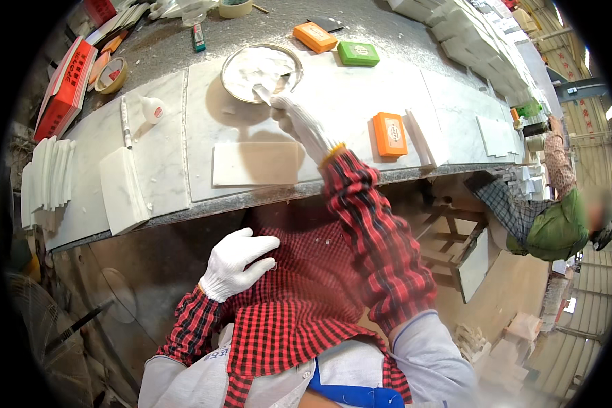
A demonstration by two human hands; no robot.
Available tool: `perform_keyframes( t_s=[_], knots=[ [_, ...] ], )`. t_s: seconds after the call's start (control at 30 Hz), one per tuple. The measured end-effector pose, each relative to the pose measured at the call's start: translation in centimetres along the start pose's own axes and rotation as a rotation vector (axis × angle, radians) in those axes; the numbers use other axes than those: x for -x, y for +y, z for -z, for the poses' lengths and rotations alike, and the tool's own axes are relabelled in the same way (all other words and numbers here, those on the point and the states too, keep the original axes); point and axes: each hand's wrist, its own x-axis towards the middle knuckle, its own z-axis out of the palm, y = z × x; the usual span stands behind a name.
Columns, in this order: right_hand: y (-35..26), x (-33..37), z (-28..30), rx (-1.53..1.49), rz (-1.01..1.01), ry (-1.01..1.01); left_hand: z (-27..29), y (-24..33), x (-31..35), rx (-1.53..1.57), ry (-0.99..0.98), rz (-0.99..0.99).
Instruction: The person uses a metal scraper to smooth and shape the edges of white rectangular plaster tiles on a workbench. They repeatedly scrape the edges, flip the tiles, and inspect the surfaces while other workers perform similar tasks nearby.
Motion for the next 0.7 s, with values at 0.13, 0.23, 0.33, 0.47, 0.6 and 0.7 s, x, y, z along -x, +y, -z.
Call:
perform_keyframes(
  t_s=[0.13, 0.23, 0.33, 0.47, 0.6, 0.7],
  knots=[
    [-1.2, -0.6, -2.0, 0.075, -0.030, -0.052, 0.5, 0.3, 0.8, -0.004, 0.040, 0.033],
    [-0.8, 1.0, 0.3, 0.105, -0.047, -0.230, 0.5, 0.6, 1.1, 0.037, -0.043, 0.110],
    [5.8, 4.2, 1.2, 0.649, 0.642, 0.033, -0.4, 0.6, 1.2, 0.078, -0.047, 0.098],
    [6.2, 6.6, 1.5, 1.144, 1.132, 0.030, -2.3, 0.8, 1.2, 0.153, -0.070, 0.142],
    [6.9, 5.3, 0.8, 1.049, 1.202, -0.006, -4.1, 1.1, 0.0, 0.355, -0.232, 0.446],
    [9.9, 4.3, 0.0, 1.062, 1.144, 0.066, -6.9, -1.8, 0.1, 0.912, -0.180, 0.758]
  ],
)
